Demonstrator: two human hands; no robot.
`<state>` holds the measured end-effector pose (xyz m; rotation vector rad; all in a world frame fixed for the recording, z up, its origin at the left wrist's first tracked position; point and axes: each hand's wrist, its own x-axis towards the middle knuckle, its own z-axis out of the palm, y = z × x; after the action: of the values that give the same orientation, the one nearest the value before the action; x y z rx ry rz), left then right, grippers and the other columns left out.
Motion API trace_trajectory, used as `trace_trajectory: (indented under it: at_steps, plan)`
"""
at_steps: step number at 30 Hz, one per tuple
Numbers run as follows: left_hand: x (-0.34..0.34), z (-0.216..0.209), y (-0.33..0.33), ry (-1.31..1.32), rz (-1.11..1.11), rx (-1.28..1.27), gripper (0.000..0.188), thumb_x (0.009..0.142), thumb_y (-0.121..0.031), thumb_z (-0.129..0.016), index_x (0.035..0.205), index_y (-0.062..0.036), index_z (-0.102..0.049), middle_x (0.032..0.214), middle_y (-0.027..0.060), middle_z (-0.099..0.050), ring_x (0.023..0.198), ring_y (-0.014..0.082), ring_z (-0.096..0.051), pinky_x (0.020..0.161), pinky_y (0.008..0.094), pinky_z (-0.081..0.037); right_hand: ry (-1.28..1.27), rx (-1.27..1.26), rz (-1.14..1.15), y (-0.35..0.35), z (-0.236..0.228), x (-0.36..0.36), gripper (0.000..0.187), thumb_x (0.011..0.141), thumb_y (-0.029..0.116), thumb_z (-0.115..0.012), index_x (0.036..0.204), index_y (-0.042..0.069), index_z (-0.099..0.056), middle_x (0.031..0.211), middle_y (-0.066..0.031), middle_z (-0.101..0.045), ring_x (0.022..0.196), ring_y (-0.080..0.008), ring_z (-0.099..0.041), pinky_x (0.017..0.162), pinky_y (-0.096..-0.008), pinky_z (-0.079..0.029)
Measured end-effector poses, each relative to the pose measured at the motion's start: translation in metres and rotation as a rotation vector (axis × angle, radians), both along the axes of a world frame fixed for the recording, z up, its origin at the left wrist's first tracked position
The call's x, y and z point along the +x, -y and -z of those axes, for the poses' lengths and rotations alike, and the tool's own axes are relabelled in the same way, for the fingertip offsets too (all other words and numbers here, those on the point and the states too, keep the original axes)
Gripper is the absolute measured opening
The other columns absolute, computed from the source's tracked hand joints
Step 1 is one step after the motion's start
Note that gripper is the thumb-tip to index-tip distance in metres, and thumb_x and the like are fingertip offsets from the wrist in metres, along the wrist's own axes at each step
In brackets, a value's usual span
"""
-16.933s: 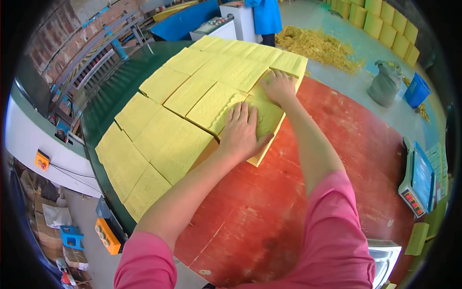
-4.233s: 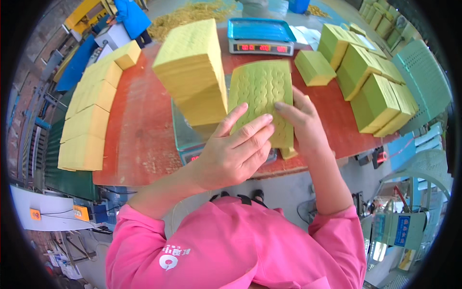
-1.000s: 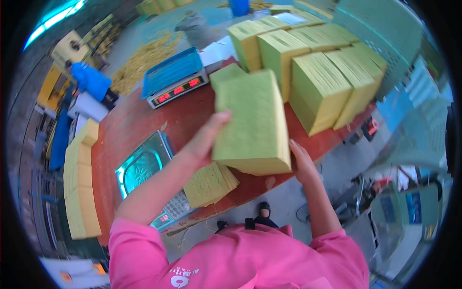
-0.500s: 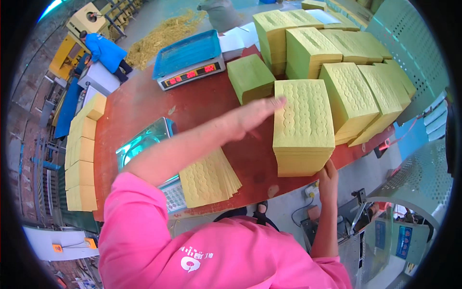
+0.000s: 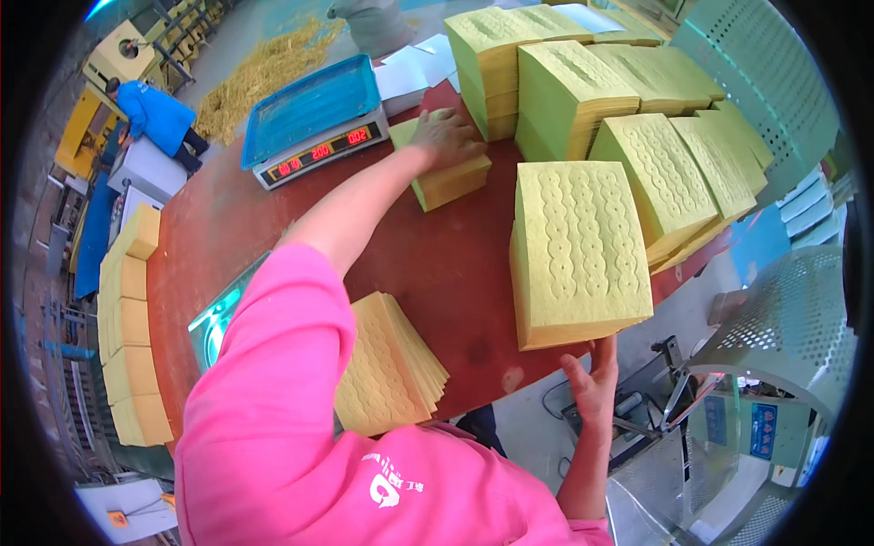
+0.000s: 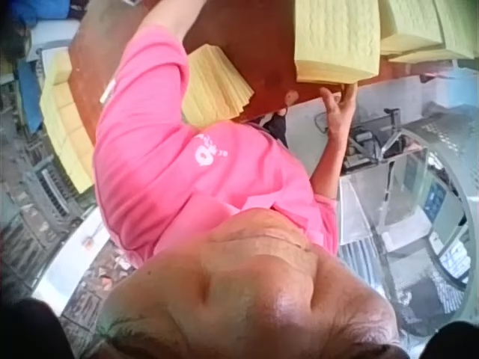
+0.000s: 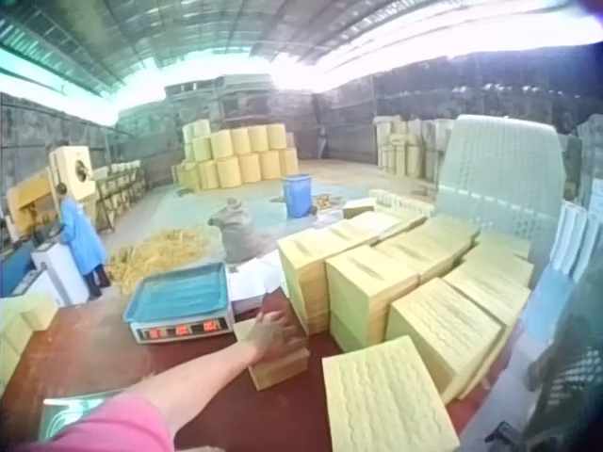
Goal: The recorder weighs stacks of yellow paper on a digital scale and organizes them on a worktable.
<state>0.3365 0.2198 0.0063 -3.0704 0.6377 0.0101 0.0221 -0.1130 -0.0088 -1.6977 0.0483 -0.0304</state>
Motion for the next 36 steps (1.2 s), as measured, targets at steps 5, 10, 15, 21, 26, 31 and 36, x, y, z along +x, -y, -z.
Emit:
trace_trajectory:
  at_steps: [5,10,15,21,26,31,36]
  plan:
    - [-0.029,0.006,-0.032,0.032,0.021,-0.018,0.042,0.093,-0.046,-0.050,0.108,-0.0113,-0.067,0.126,0.0090,-0.058,0.134,0.0334,-0.039,0.107,0.0622,-0.028,-0.175,0.068,-0.055,0.016,0.020,0.017,0.065,0.079,-0.005,-0.073,0.137,0.003,-0.046,0.130,-0.0062,-0.057,0.125,-0.0174,-0.049,0.103,-0.0328,-0.041]
    - [-0.098,0.000,-0.083,0.095,0.162,-0.081,0.038,0.090,-0.042,-0.055,0.104,-0.0082,-0.065,0.125,0.0125,-0.057,0.135,0.0351,-0.038,0.106,0.0640,-0.026,-0.084,0.079,-0.086,0.007,0.022,0.032,0.062,0.078,-0.008,-0.073,0.135,0.001,-0.048,0.132,-0.0053,-0.057,0.123,-0.0165,-0.051,0.103,-0.0319,-0.041]
    - [-0.131,-0.002,-0.136,0.123,0.212,-0.048,0.034,0.088,-0.038,-0.057,0.104,-0.0083,-0.064,0.129,0.0135,-0.055,0.138,0.0366,-0.035,0.109,0.0667,-0.022,-0.068,0.182,-0.192,-0.008,0.029,0.057,0.062,0.079,-0.008,-0.072,0.136,0.002,-0.048,0.134,-0.0056,-0.055,0.124,-0.0179,-0.051,0.104,-0.0331,-0.041]
    - [-0.153,-0.016,-0.161,0.186,-0.005,-0.146,0.060,0.087,-0.047,-0.058,0.135,-0.0113,-0.053,0.146,0.0163,-0.043,0.142,0.0381,-0.029,0.113,0.0636,-0.020,0.041,-0.005,-0.284,-0.052,0.035,0.115,0.072,0.078,-0.002,-0.073,0.142,0.005,-0.041,0.127,-0.0115,-0.061,0.118,-0.0199,-0.057,0.099,-0.0336,-0.046]
    - [-0.164,-0.066,-0.072,-0.544,-0.368,-1.430,0.094,0.090,-0.054,-0.064,0.156,-0.0119,-0.013,0.157,0.0101,-0.026,0.145,0.0278,-0.025,0.110,0.0532,-0.031,0.106,-0.222,-0.286,-0.108,0.027,0.170,0.079,0.078,0.005,-0.074,0.147,0.010,-0.036,0.127,-0.0163,-0.060,0.119,-0.0284,-0.058,0.099,-0.0365,-0.047]
    - [-0.128,-0.095,-0.032,-0.607,-0.473,-1.473,0.087,0.089,-0.043,-0.068,0.154,-0.0107,-0.020,0.155,0.0144,-0.028,0.144,0.0336,-0.024,0.100,0.0665,-0.037,0.166,-0.100,-0.277,-0.157,0.032,0.221,0.077,0.078,0.003,-0.073,0.146,0.010,-0.037,0.134,-0.0176,-0.056,0.125,-0.0292,-0.054,0.101,-0.0387,-0.046]
    - [-0.071,-0.073,-0.043,-0.640,-0.502,-1.612,0.075,0.090,-0.038,-0.066,0.149,-0.0069,-0.030,0.150,0.0175,-0.035,0.139,0.0392,-0.033,0.102,0.0684,-0.035,0.237,-0.258,-0.102,-0.197,0.055,0.270,0.073,0.077,0.007,-0.076,0.141,0.004,-0.041,0.129,-0.0214,-0.056,0.120,-0.0368,-0.054,0.098,-0.0430,-0.047]
